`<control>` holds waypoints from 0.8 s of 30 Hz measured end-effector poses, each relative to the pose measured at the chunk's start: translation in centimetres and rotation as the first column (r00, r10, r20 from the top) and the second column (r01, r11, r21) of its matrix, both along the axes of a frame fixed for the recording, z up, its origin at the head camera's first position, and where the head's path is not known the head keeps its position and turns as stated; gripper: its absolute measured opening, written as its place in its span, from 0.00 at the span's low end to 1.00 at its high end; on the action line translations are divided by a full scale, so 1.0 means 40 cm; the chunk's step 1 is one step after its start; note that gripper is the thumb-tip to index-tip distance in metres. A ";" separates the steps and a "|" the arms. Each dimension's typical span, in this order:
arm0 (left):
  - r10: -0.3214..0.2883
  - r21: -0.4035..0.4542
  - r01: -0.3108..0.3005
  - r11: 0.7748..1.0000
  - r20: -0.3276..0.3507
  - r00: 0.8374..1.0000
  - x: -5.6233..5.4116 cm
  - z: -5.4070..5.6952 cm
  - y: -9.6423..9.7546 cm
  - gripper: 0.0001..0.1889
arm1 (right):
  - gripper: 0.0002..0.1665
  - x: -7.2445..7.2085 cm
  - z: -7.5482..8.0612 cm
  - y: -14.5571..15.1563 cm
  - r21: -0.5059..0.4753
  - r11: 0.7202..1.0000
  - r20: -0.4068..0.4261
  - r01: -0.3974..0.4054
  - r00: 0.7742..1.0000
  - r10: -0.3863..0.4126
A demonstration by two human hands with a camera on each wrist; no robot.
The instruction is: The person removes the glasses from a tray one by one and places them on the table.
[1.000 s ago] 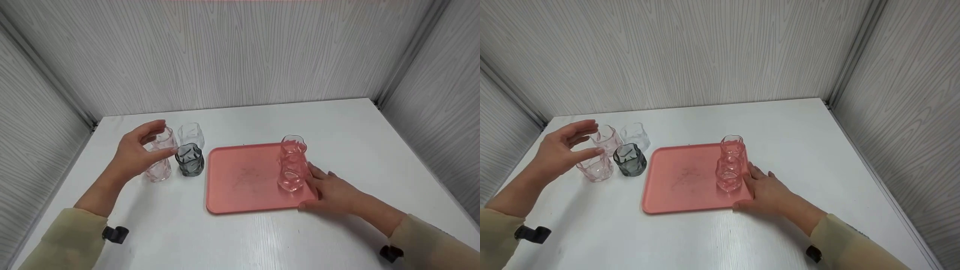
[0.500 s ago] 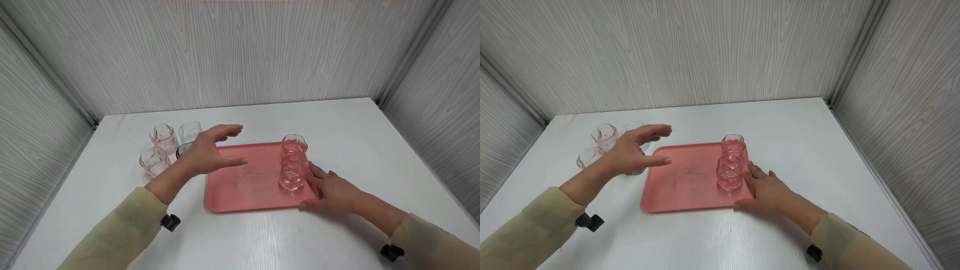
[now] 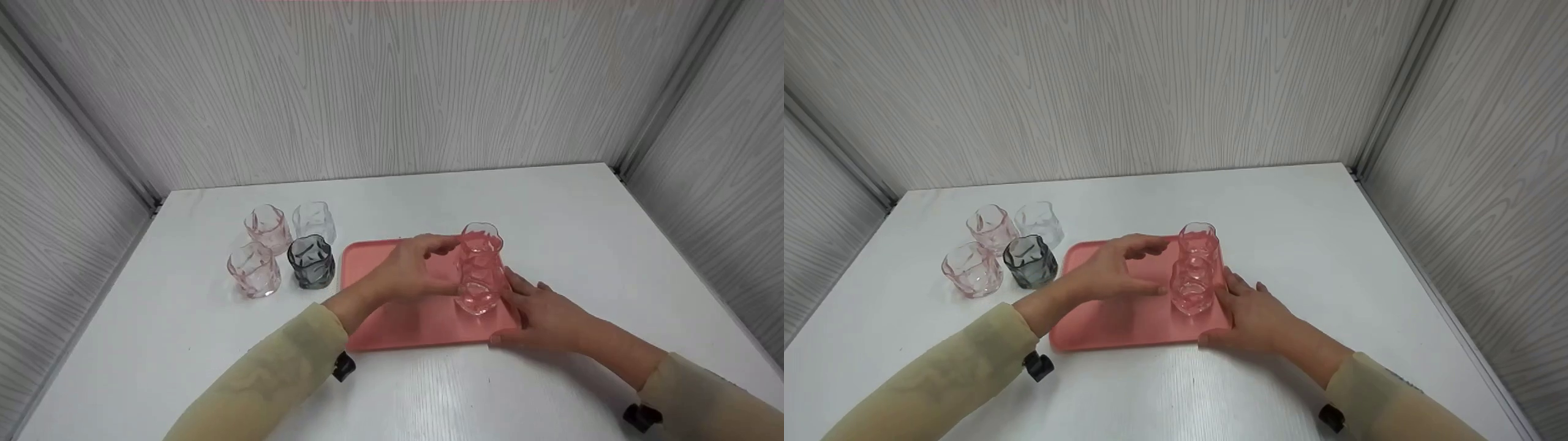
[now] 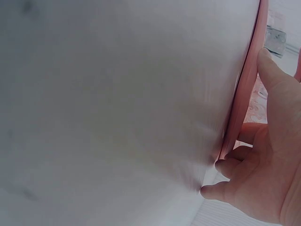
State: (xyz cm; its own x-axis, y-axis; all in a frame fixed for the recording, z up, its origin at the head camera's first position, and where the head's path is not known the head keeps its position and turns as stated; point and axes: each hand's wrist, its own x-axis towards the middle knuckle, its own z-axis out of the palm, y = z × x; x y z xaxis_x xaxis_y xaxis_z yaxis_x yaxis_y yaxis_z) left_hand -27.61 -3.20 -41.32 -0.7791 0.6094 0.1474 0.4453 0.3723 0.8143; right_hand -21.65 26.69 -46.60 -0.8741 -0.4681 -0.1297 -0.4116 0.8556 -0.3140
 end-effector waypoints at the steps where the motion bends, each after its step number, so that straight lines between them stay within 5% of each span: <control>1: 0.004 -0.006 -0.003 1.000 0.016 1.000 0.000 -0.006 0.008 0.41 | 0.69 0.000 0.001 0.001 -0.001 1.000 0.001 -0.001 1.000 0.001; 11: -0.021 0.014 0.020 1.000 0.107 0.994 -0.004 -0.049 0.068 0.42 | 0.69 0.000 0.001 0.002 0.003 1.000 0.019 0.018 1.000 -0.018; 24: 0.018 -0.025 -0.015 1.000 0.096 0.995 0.003 -0.071 0.107 0.45 | 0.69 0.003 0.005 0.000 -0.016 1.000 -0.002 -0.004 1.000 0.004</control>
